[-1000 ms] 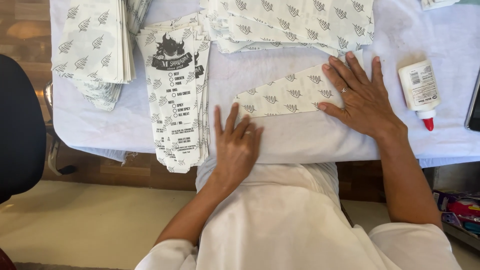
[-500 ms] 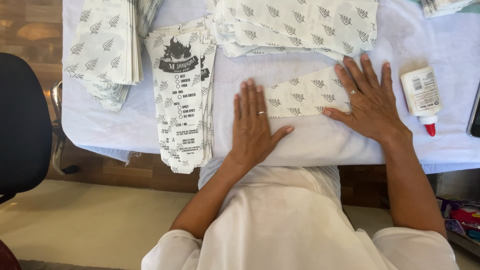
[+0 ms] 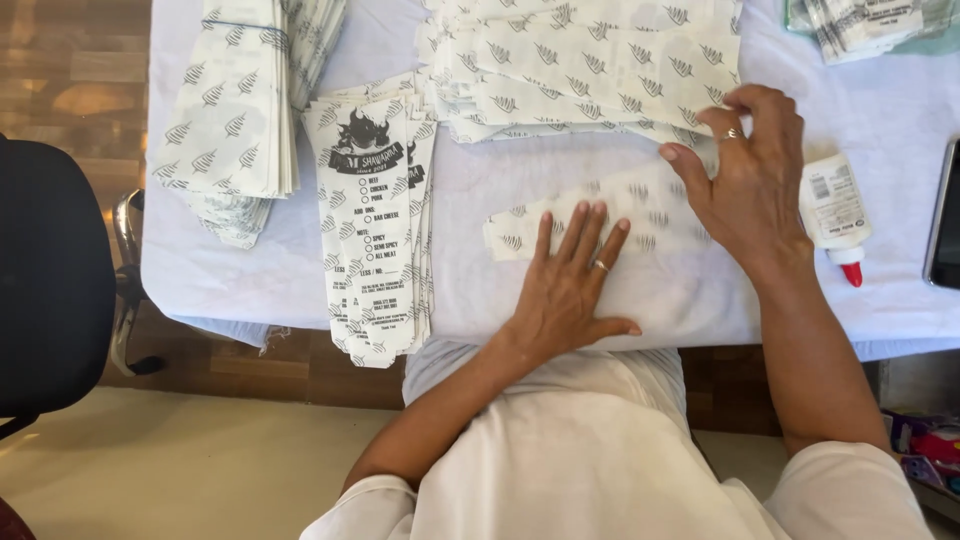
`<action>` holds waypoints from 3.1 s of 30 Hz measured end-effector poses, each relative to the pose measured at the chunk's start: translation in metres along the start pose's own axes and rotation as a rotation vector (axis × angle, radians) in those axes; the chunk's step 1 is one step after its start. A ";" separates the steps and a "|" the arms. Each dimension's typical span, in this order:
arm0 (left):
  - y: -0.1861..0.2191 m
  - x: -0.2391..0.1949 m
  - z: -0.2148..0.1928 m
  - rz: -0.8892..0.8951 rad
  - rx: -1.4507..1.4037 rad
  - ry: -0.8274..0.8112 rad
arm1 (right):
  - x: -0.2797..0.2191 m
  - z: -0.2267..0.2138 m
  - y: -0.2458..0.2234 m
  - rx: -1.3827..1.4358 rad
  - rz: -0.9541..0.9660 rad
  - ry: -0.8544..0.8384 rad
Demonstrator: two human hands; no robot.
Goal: Applying glue to paper sheets and folding them to assemble packaging materials.
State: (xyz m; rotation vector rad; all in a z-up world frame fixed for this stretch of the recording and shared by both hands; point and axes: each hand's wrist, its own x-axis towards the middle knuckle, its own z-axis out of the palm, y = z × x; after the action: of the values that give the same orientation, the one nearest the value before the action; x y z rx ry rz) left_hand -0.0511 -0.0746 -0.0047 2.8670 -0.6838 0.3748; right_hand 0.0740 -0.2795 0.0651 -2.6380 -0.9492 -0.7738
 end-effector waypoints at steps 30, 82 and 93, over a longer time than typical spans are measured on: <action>-0.094 -0.038 -0.024 0.028 -0.473 0.345 | -0.150 -0.055 0.075 -0.462 0.318 -0.220; -0.112 0.028 -0.035 -0.137 -0.618 -0.131 | -0.145 -0.001 0.013 0.987 0.887 0.483; -0.133 0.039 -0.028 -0.276 -1.001 -0.169 | -0.091 0.052 -0.078 1.188 0.688 0.364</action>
State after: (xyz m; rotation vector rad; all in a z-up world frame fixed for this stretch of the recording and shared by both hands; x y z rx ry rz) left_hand 0.0380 0.0321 0.0193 1.9836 -0.3312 -0.2142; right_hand -0.0151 -0.2475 -0.0257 -1.5001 -0.1899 -0.3042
